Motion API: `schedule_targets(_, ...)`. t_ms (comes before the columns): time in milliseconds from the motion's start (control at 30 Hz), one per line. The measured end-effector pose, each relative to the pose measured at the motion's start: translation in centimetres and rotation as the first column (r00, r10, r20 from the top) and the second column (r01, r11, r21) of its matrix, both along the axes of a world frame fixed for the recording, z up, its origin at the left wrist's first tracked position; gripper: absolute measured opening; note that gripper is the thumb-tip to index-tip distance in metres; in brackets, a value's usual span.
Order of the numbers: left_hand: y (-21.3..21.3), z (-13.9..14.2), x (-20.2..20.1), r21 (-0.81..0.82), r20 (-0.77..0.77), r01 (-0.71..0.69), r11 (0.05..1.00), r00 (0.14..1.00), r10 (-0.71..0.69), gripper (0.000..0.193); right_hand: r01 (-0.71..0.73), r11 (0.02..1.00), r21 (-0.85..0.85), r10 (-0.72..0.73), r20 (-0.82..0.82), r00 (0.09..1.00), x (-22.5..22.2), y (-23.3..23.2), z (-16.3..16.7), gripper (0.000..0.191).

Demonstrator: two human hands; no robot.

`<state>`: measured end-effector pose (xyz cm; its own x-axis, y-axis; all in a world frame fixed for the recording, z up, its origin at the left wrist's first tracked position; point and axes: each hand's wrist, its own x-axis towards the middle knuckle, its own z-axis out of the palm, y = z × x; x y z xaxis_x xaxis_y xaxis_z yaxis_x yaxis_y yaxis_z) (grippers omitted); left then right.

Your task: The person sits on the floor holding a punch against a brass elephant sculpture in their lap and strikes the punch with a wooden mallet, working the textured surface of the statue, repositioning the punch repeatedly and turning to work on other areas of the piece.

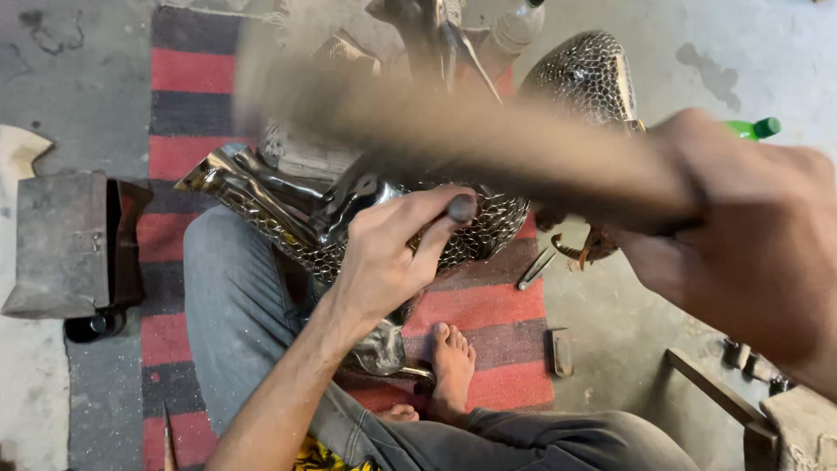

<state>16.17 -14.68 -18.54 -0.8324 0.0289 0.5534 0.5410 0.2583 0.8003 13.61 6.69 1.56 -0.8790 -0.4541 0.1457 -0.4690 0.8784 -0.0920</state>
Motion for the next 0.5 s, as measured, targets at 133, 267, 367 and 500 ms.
schedule_targets(133, -0.9, 1.1, -1.1, -0.135, -0.071, 0.079, 0.988, 0.993, -0.089, 0.031, -0.065, 0.971, 0.228, 0.075, -0.032, 0.997, -0.1, 2.1, -1.3, 0.032)
schedule_targets(267, -1.7, 2.8, -1.9, -0.118, 0.001, 0.316, 0.942, 0.948, -0.318, 0.036, 0.105, 0.987, -0.122, -0.104, 0.020, 0.994, 1.2, 4.6, -4.6, 0.028)
schedule_targets(367, -1.8, 4.0, -3.4, -0.259, -0.135, 0.332, 0.907, 0.918, -0.374, 0.044, 0.095, 0.979, -0.181, -0.122, -0.144, 0.982, 2.3, 6.4, -8.0, 0.026)
schedule_targets(500, -1.8, 5.1, -4.5, -0.322, 0.049, 0.528, 0.786, 0.838, -0.543, 0.052, 0.246, 0.881, -0.404, -0.294, -0.061, 0.954, 4.1, 8.0, -13.0, 0.020)
